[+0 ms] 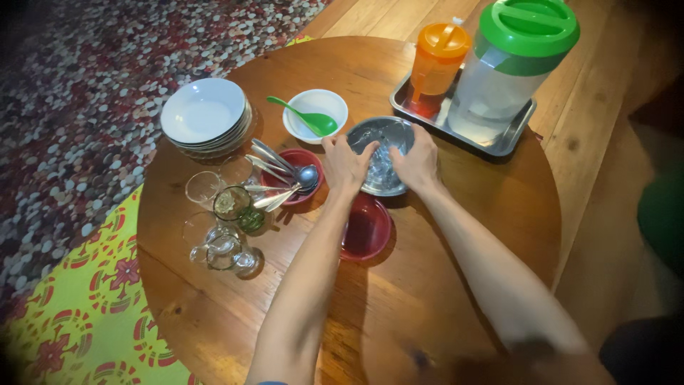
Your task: The person organizes a cluttered table by stacking plates, bowls, and glasses, and grouping spoons and other cutlery. The person then picks up a metal bowl containing stacked glasses and walks away from the table.
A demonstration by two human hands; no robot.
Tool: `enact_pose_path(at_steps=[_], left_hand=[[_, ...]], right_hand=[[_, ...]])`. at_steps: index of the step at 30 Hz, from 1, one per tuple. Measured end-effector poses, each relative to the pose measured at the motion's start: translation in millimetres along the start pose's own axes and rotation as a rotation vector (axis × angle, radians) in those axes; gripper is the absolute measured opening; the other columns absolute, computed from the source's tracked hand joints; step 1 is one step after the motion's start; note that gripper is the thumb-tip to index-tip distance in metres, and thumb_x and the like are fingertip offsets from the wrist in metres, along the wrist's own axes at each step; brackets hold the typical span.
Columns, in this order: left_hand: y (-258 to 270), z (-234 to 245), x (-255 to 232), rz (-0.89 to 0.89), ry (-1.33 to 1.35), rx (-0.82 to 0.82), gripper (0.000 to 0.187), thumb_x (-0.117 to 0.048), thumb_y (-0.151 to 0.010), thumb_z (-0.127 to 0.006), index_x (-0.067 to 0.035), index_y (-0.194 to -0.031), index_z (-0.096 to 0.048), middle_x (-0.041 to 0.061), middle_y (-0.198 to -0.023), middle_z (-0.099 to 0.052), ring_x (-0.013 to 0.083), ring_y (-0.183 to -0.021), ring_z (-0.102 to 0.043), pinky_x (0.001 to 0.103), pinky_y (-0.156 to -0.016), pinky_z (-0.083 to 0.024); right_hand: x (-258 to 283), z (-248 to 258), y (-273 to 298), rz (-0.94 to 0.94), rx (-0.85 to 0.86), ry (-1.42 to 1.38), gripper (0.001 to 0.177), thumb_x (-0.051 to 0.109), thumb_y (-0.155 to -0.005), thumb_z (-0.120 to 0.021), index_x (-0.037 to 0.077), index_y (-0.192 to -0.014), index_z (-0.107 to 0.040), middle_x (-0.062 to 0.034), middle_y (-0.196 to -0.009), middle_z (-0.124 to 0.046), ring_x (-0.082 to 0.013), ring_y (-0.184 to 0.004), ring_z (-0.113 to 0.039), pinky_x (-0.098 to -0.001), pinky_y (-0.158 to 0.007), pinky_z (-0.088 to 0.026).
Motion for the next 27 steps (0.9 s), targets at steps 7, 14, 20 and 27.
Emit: enact_pose_path(at_steps=[7,14,20,27], left_hand=[[15,51,7,-0.219,0.01,-0.08,0.046,-0.04,-0.09,-0.071,0.0,-0.111,-0.07,0.021,-0.113,-0.062,0.0406,-0.104,-0.063,0.049,-0.089,-0.051],[24,118,39,-0.317,-0.093,-0.139,0.027,-0.033,-0.091,-0.069,-0.006,-0.091,-0.074,0.014,-0.097,-0.069,0.0351,-0.099,-0.064,0.045,-0.087,-0.052],[28,181,82,-0.294,-0.207,-0.137,0.029,-0.034,-0.091,-0.069,-0.006,-0.092,-0.074,0.015,-0.1,-0.071,0.0372,-0.099,-0.062,0.048,-0.085,-0.05],[45,238,142,-0.233,-0.252,-0.151,0.028,-0.034,-0.089,-0.07,-0.007,-0.094,-0.075,0.015,-0.102,-0.071,0.037,-0.104,-0.061,0.049,-0.091,-0.049]], right_hand=[[61,-10,14,0.333,-0.125,0.166,0.048,0.021,-0.085,-0.077,0.001,-0.126,-0.064,-0.022,-0.133,-0.061,-0.0399,-0.13,-0.051,-0.0541,-0.119,-0.028],[121,-42,36,0.444,-0.077,0.144,0.038,0.019,-0.086,-0.077,0.004,-0.12,-0.067,-0.0204,-0.129,-0.064,-0.0386,-0.127,-0.056,-0.0586,-0.121,-0.026],[161,-80,68,0.486,0.065,0.057,0.026,0.02,-0.083,-0.077,0.007,-0.105,-0.074,-0.0105,-0.106,-0.072,-0.033,-0.106,-0.064,-0.0495,-0.095,-0.045],[205,-128,107,0.498,0.232,0.077,0.03,0.031,-0.079,-0.08,0.008,-0.099,-0.075,-0.0075,-0.097,-0.072,-0.0282,-0.097,-0.062,-0.0459,-0.09,-0.043]])
Point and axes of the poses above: each hand's wrist, its own y-axis away from the middle knuckle, its own z-axis out of the back of the hand, x = y × z, the point moved 5 cm from there along -y, towards the middle knuckle
